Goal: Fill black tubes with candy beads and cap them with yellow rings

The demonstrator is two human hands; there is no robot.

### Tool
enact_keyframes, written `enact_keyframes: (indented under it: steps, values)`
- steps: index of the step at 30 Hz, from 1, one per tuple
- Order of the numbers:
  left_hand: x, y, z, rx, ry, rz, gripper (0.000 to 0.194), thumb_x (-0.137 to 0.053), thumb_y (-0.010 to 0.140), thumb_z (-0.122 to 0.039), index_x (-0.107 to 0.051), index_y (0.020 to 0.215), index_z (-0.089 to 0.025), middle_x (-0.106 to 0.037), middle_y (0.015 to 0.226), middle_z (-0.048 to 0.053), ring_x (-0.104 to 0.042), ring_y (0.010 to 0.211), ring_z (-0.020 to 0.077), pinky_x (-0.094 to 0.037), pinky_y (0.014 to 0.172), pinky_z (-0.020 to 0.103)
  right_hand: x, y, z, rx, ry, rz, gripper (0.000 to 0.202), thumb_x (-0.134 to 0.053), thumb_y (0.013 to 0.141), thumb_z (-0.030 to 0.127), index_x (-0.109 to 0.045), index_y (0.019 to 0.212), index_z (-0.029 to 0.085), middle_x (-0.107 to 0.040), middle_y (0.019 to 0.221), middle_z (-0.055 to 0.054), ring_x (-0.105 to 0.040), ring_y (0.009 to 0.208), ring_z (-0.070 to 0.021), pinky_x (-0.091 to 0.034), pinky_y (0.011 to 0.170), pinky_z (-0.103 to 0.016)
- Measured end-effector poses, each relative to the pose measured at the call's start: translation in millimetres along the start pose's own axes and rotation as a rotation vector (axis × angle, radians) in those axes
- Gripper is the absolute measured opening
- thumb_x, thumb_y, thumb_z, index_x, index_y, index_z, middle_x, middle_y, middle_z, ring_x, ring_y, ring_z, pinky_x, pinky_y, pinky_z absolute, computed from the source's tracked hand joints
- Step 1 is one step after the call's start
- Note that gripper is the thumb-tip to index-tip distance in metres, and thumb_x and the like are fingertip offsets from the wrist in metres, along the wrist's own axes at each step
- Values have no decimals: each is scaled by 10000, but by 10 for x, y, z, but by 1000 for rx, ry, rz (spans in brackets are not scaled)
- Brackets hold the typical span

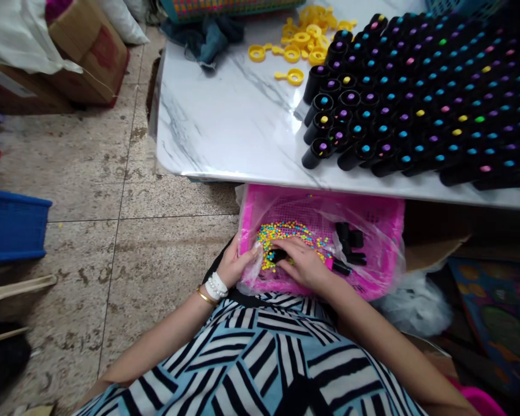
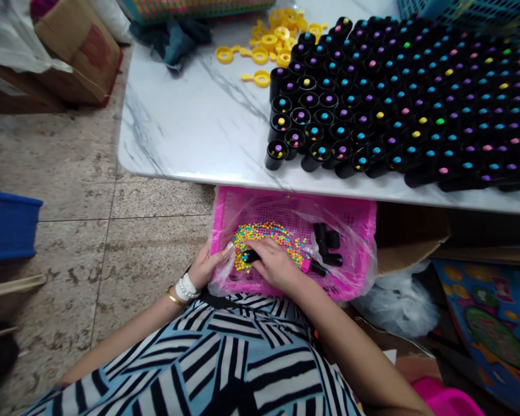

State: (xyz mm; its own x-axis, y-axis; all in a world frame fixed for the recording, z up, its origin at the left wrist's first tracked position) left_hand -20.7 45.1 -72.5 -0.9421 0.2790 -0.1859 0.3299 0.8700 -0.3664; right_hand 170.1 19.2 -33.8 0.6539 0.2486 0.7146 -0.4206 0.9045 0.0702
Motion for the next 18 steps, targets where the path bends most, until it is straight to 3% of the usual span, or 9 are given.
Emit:
enact_keyframes:
  steps: [3, 6, 8, 11, 14, 16, 18]
  values:
    - [13, -6, -30, -58, 49, -17, 631, -678, 806, -402, -487, 1368, -189, -612, 1336, 123, -564, 1240, 292, -417, 1077, 457, 217, -136, -91, -181, 183, -97, 533, -676, 829, 202, -476, 1322, 238, -723, 1111, -59, -645, 1085, -230, -487, 985, -434]
    - [34, -26, -104, -177, 233, -114, 685, -662, 811, -400, -407, 1413, -197, -543, 1395, 139, -517, 1282, 285, -369, 1114, 484, 378, -296, -181, -326, 285, -146, 531, -709, 808, 234, -489, 1290, 238, -732, 1111, -55, -665, 1089, -227, -470, 1015, -436]
    - [45, -79, -224, -316, 411, -243, 715, -665, 804, -382, -368, 1425, -188, -496, 1411, 160, -495, 1290, 288, -379, 1099, 494, 418, -367, -208, -359, 342, -178, 508, -703, 813, 237, -498, 1278, 236, -726, 1127, -65, -666, 1098, -229, -480, 1008, -432]
    - [-39, -225, -516, -623, 671, -387, 667, -710, 755, -322, -442, 1348, -176, -518, 1311, 160, -502, 1245, 302, -421, 1044, 498, 388, -388, -164, -327, 444, -259, 476, -688, 824, 230, -505, 1263, 234, -713, 1150, -79, -676, 1085, -223, -513, 979, -410]
    - [-283, -301, -736, -798, 844, -194, 637, -739, 731, -334, -497, 1299, -177, -589, 1171, 133, -544, 1142, 301, -434, 1002, 500, 309, -308, 1, -238, 384, -337, 425, -655, 832, 184, -536, 1236, 242, -703, 1144, -67, -682, 1050, -202, -536, 954, -384]
    - [-438, -284, -789, -791, 931, -31, 584, -725, 762, -354, -525, 1284, -188, -634, 1109, 117, -563, 1096, 297, -433, 974, 495, 271, -221, 153, -138, 274, -375, 407, -618, 836, 144, -550, 1224, 245, -689, 1136, -64, -662, 1056, -197, -535, 955, -380]
    - [-528, -238, -804, -773, 990, 29, 449, -702, 801, -333, -583, 1215, -206, -673, 1043, 95, -576, 1067, 290, -426, 948, 486, 279, -147, 270, -28, 183, -399, 389, -576, 854, 132, -542, 1227, 235, -670, 1117, -76, -636, 1068, -201, -535, 944, -377]
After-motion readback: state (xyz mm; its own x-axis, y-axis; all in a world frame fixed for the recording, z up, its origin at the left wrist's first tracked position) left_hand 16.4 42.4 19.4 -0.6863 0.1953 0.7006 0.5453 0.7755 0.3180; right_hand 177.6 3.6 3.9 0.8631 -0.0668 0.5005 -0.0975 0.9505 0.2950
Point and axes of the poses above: each hand's wrist, its own y-axis towards the middle knuckle, its own x-axis out of the back of the hand, z = x × y, the point moved 4 cm from there along y, towards the middle knuckle
